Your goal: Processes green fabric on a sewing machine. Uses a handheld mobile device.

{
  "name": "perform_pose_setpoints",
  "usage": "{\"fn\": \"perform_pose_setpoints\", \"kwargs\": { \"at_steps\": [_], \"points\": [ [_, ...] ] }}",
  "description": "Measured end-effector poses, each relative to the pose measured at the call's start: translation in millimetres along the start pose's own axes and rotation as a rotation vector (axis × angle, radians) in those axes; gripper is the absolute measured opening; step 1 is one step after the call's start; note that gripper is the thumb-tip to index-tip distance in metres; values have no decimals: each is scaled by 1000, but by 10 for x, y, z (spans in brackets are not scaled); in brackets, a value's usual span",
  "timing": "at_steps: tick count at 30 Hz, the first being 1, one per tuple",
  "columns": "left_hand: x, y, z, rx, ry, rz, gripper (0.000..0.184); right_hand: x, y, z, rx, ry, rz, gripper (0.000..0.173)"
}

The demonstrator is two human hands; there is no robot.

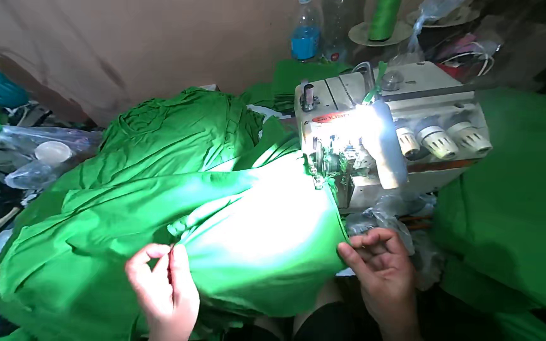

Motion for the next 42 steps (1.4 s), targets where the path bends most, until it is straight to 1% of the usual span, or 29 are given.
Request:
{"fn": "perform_pose_setpoints", "kwargs": {
  "at_steps": [3,7,10,11,13,14,15,16,17,18,19,20,22,23,24,25,27,28,29,30,31,34,35,36,37,38,39,40,42],
  "points": [
    [-168,-220,-122,-8,38,-30,18,-155,-178,-52,113,97,16,33],
    [-386,-498,-291,133,-32,-83,27,-361,-428,-86,215,200,31,31],
    [-617,-660,-488,238,-169,-176,32,-418,-561,-33,272,314,85,22],
    [-714,-671,-604,236,-187,-213,32,-419,-571,-14,289,347,110,21],
    [-812,-611,-835,85,-187,-179,31,-394,-514,15,302,400,161,21],
    [-759,-584,-774,-7,-206,-140,33,-366,-440,37,276,410,168,18],
    [-653,-586,-559,-16,-224,-178,38,-333,-339,79,207,394,146,16],
    [-502,-548,-360,-36,-219,-174,40,-292,-212,146,99,360,100,18],
    [-319,-432,-184,-100,-165,-113,40,-244,-63,237,-40,308,46,23],
    [-135,-232,-34,-155,-76,-60,37,-199,104,326,-184,244,-21,28],
    [16,35,75,-159,16,-39,31,-158,281,383,-311,187,-87,31],
    [116,357,147,-107,87,-60,23,-107,459,417,-404,151,-130,32],
    [157,1093,110,116,218,-160,19,45,760,462,-458,194,-185,31],
    [134,1417,23,244,256,-188,23,137,864,469,-399,274,-199,29],
    [111,1652,-65,352,272,-191,29,234,927,447,-265,384,-188,27],
    [89,1776,-131,419,280,-183,33,313,937,377,-58,508,-155,26],
    [48,1789,-150,421,286,-173,33,338,769,102,358,699,-86,23],
    [36,1743,-109,390,295,-178,30,275,621,-43,494,759,-68,21],
    [23,1685,-53,352,313,-191,27,172,456,-135,562,817,-75,22],
    [-1,1630,11,319,340,-205,24,43,287,-155,555,881,-115,25],
    [-32,1592,81,295,372,-226,22,-92,136,-114,456,959,-202,28],
    [-118,1537,284,225,437,-298,19,-364,-104,108,-47,1294,-551,42],
    [-124,1543,327,207,448,-322,18,-373,-95,128,-109,1342,-592,46],
    [-122,1561,346,199,456,-344,17,-347,-47,99,-50,1323,-549,45],
    [-119,1593,334,206,461,-360,17,-281,41,42,138,1251,-423,43],
    [-112,1640,299,226,465,-375,17,-176,181,-16,412,1130,-258,38],
    [-104,1693,253,258,464,-389,17,-37,366,-44,610,995,-154,34],
    [-96,1745,204,293,458,-400,18,128,566,-31,715,889,-110,29],
    [-84,1810,128,343,445,-430,17,508,863,162,737,855,-91,27]
  ]
}}
Point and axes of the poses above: each hand's wrist, its own y-axis away from the middle knuckle, its own x-axis out of the back of the hand, z = x × y, the point moved 7 cm from there along -y, towards the middle knuckle, and after that the axes turned 11 degrees about z, right-handed, at the moved point
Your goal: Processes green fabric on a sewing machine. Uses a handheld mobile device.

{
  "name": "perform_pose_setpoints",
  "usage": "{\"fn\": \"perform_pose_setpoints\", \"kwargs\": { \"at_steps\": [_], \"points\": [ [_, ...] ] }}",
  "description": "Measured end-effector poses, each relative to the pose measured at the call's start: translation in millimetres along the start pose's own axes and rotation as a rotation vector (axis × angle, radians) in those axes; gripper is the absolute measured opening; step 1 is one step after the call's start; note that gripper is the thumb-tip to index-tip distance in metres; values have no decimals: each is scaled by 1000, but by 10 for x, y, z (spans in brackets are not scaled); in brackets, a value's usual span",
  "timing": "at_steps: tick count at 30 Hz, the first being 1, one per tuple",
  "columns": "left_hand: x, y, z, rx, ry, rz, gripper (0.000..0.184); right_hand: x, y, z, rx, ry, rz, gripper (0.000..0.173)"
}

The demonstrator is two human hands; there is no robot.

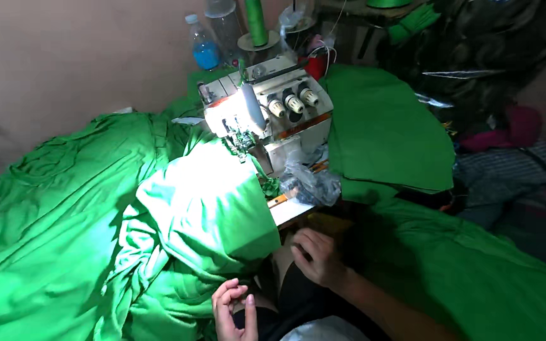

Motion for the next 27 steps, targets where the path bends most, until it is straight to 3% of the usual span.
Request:
{"fn": "perform_pose_setpoints", "kwargs": {
  "at_steps": [2,5,7,11,13,18,19,23,25,27],
  "points": [
    [-4,14,-47,27,-16,-32,18,27,308,383,-112,146,-92,26],
    [-83,21,-75,22,-57,-95,19,-174,274,904,-404,166,-416,36],
    [-182,17,-62,4,-77,-148,19,-400,141,976,-495,98,-686,41],
    [-352,91,-3,-17,-91,-257,20,-664,90,892,-504,29,-879,41],
    [-366,146,-18,-20,-102,-287,21,-690,158,924,-515,70,-857,41],
    [-319,223,-151,3,-129,-335,21,-544,393,1299,-577,38,-420,40],
    [-311,222,-158,5,-142,-344,21,-502,410,1364,-626,49,-421,40],
    [-330,180,-134,-1,-172,-356,21,-346,394,1555,-827,172,-766,43],
    [-370,171,-124,9,-157,-363,21,-214,384,1723,-944,179,-769,45],
    [-451,183,-100,42,-100,-392,20,-18,330,1808,-943,259,-723,45]
  ]
}}
Point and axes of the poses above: each hand's wrist, its own y-axis away from the middle knuckle, its own x-axis out of the back of the hand, z = x × y, the point moved 7 cm from there along -y, towards the middle knuckle, and after that the axes turned 11 degrees about z, right-handed, at the moved point
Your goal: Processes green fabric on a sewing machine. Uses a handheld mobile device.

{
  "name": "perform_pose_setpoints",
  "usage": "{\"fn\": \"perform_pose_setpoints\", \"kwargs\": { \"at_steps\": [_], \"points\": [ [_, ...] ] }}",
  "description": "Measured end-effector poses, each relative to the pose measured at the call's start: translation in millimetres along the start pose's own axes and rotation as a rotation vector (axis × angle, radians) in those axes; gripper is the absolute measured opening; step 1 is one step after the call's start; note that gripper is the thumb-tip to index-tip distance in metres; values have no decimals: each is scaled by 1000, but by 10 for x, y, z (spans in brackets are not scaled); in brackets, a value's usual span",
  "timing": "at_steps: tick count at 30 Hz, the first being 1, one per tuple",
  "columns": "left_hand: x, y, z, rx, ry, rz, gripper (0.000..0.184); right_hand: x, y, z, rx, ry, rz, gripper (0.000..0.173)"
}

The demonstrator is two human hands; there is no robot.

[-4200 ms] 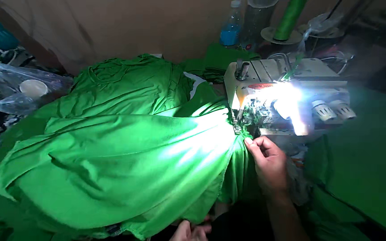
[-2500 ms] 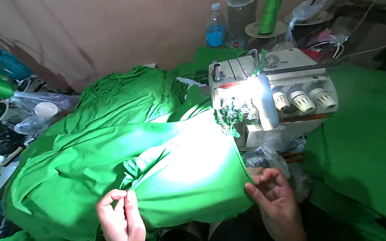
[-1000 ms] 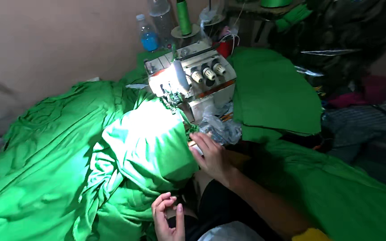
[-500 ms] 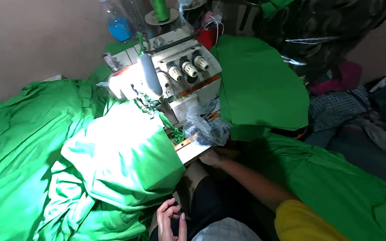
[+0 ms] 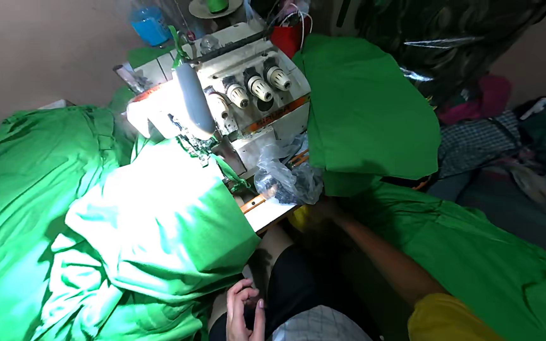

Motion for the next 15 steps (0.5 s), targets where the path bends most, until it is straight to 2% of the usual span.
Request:
{"fn": "perform_pose_setpoints", "kwargs": {
  "at_steps": [2,6,8,10,12,15],
  "points": [
    [-177,-41,73,5,85,-89,17,176,-35,225,-54,94,81,45],
    [-838,-243,262,-215,106,-418,20,194,-230,733,-98,340,-109,61],
    [-1225,-440,325,-242,-4,-598,24,201,-260,720,-88,390,-153,66],
    [-1588,-660,339,-179,-211,-776,34,239,-187,564,-82,450,-235,67],
    [-1903,-839,291,-128,-402,-894,48,188,-191,599,-83,487,-255,69],
    [-2230,-965,170,-194,-524,-872,51,106,-310,798,-103,467,-150,71]
  ]
}}
Point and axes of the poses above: each hand's wrist, its own y-axis away from the middle knuckle, its own x-axis out of the back of the hand, z = x × y, the point moved 7 cm from there along -y, towards the middle knuckle, and after that the axes turned 11 degrees about z, right-handed, at the moved point
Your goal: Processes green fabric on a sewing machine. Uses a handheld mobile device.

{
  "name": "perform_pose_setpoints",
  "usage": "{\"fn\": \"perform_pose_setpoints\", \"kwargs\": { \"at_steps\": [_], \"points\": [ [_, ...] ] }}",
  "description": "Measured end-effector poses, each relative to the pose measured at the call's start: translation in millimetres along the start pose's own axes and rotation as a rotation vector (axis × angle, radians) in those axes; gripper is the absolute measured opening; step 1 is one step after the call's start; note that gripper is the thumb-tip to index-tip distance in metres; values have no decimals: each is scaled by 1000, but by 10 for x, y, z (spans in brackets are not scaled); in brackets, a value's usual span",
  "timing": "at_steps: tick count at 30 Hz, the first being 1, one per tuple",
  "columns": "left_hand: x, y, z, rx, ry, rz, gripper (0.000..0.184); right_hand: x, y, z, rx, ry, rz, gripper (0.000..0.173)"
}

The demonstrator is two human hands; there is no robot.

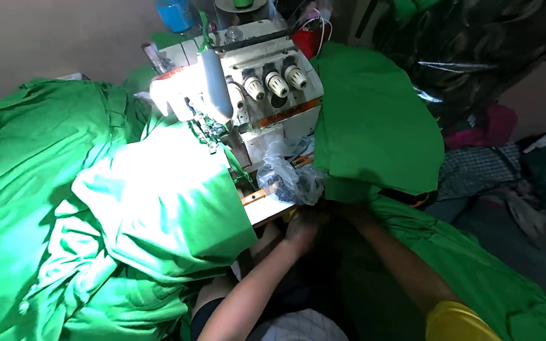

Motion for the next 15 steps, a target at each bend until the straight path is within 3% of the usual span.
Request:
{"fn": "perform_pose_setpoints", "kwargs": {
  "at_steps": [3,8,11,13,15],
  "points": [
    [34,-126,16,24,-53,38,45,99,66,40,-6,4,-8,70],
    [258,-230,21,363,4,-167,43,335,227,295,-57,-228,198,60],
    [314,-225,-1,361,159,-208,48,460,192,274,-89,-176,164,59],
    [410,-244,36,369,232,-256,50,408,126,219,3,-165,176,58],
    [338,-334,-30,314,234,-231,47,371,181,100,148,-252,337,51]
  ]
}}
Point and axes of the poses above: each hand's wrist, its own y-axis away from the middle knuckle, its own x-axis out of the back of the hand, z = x × y, the point moved 7 cm from there along -y, towards the middle knuckle, and after that the axes turned 11 degrees about z, right-handed, at the moved point
